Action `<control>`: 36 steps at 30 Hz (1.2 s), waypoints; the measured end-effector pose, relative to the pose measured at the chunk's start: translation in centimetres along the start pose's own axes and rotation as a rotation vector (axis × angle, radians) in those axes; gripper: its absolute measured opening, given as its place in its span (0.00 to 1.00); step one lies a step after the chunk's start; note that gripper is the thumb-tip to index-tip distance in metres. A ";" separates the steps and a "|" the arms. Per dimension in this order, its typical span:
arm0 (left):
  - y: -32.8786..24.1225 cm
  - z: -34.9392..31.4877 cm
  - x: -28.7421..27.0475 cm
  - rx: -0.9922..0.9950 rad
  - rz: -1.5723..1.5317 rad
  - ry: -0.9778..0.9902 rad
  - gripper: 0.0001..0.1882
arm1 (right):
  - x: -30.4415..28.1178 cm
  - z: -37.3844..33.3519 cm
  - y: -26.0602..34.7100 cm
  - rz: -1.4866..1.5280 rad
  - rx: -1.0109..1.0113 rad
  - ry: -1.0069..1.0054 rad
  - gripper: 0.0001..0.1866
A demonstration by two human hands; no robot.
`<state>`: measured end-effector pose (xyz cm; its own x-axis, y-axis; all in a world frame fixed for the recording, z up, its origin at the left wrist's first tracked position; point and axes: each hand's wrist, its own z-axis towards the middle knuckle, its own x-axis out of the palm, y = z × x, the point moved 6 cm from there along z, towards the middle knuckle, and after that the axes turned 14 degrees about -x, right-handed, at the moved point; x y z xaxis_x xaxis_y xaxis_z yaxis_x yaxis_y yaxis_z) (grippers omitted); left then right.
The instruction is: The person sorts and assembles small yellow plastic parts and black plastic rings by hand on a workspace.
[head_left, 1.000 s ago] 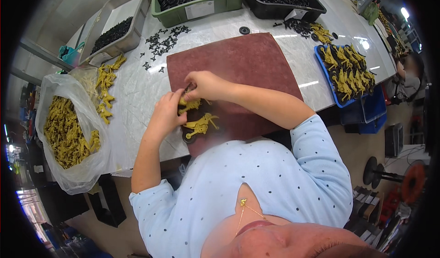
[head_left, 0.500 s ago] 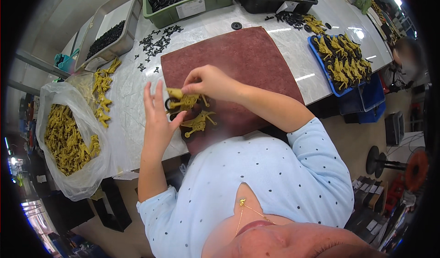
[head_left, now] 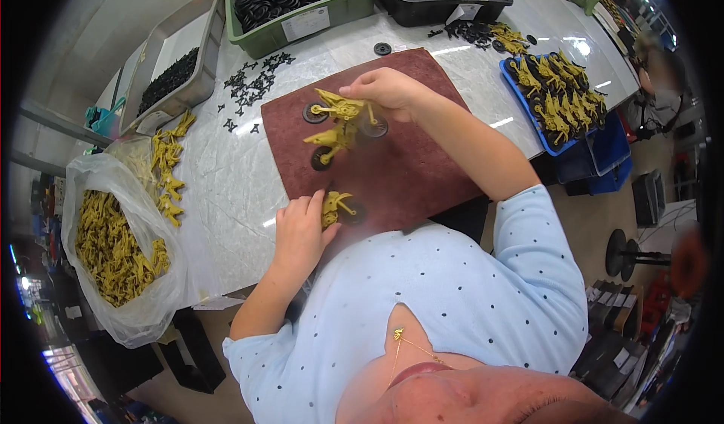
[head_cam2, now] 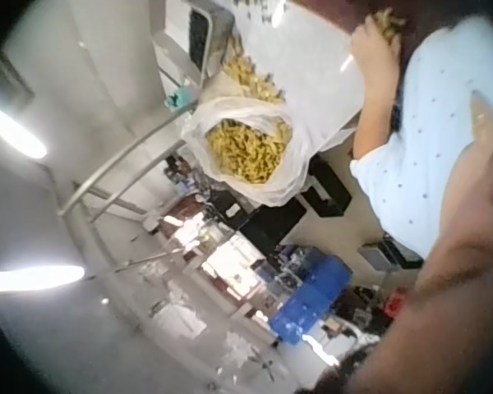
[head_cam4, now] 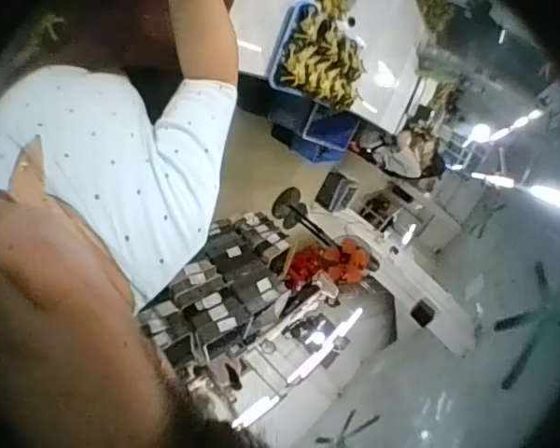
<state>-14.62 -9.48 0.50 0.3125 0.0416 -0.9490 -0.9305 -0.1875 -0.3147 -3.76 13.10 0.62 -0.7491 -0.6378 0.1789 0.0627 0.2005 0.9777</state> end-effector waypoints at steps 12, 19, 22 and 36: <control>-0.3 3.6 -6.5 -0.143 -0.499 -0.258 0.29 | -0.1 -1.4 0.6 -0.582 -0.173 0.262 0.11; -3.9 8.3 0.2 0.025 -0.155 -0.293 0.32 | -1.2 0.1 -3.5 -0.445 0.004 0.023 0.28; -4.3 7.9 1.0 0.148 -0.205 -0.295 0.39 | -0.4 -2.1 -2.6 -0.344 0.136 0.234 0.34; -3.5 5.8 3.7 0.073 -0.373 -0.263 0.36 | 1.3 -5.2 -2.5 -0.175 -0.328 0.549 0.37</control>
<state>-11.37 -2.94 -2.04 0.5783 0.3429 -0.7403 -0.7775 -0.0433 -0.6274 -1.51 7.87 -1.06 -0.3270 -0.9442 -0.0402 0.2330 -0.1217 0.9648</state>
